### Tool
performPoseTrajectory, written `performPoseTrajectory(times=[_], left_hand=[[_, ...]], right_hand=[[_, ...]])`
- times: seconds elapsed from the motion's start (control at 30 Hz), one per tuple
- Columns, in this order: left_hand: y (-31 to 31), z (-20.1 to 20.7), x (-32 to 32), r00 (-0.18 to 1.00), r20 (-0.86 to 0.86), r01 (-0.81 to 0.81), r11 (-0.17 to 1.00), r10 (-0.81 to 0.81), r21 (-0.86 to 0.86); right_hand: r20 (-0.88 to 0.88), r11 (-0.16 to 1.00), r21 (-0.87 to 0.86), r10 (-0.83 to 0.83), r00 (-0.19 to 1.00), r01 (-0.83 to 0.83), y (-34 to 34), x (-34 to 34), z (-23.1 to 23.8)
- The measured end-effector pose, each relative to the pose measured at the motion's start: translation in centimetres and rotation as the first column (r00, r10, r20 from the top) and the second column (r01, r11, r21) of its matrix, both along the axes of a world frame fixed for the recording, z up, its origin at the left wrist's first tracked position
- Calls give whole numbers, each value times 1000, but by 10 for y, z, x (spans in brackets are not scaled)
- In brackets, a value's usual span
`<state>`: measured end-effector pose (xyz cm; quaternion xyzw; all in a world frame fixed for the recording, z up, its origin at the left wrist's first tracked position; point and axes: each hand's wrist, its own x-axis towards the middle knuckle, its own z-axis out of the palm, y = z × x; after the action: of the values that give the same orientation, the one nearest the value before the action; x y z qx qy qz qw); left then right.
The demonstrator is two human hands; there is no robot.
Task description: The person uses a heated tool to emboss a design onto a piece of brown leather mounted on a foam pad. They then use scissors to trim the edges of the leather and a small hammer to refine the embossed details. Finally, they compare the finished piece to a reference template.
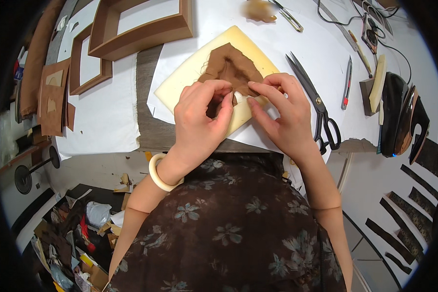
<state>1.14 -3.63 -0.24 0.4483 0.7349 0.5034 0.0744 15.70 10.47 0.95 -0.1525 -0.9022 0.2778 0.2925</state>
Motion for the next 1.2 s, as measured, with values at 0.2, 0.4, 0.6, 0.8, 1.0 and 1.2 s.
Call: performPoseTrajectory(times=[0.2, 0.4, 0.6, 0.8, 1.0, 1.2], left_hand=[[0, -1, 1, 998, 56, -22, 1000, 21, 22], [0, -1, 1, 997, 75, -26, 999, 25, 18], [-4, 1, -2, 1000, 10, 9, 999, -9, -37], [-4, 1, -2, 1000, -9, 7, 999, -8, -46], [-4, 2, -2, 1000, -10, 11, 999, -11, -46], [-3, 2, -2, 1000, -12, 14, 999, -14, -34]], right_hand=[[-6, 999, -50, 19, 1000, -20, -4, -7, -5], [-19, 999, -32, 43, 999, -43, -4, -8, -11], [-8, 996, -6, 88, 996, -88, -1, -4, -11], [-6, 984, 30, 174, 985, -174, 2, 8, -14], [66, 988, 80, 130, 989, -135, -3, 2, -7], [-24, 981, -100, 164, 986, -166, 6, 14, 10]])
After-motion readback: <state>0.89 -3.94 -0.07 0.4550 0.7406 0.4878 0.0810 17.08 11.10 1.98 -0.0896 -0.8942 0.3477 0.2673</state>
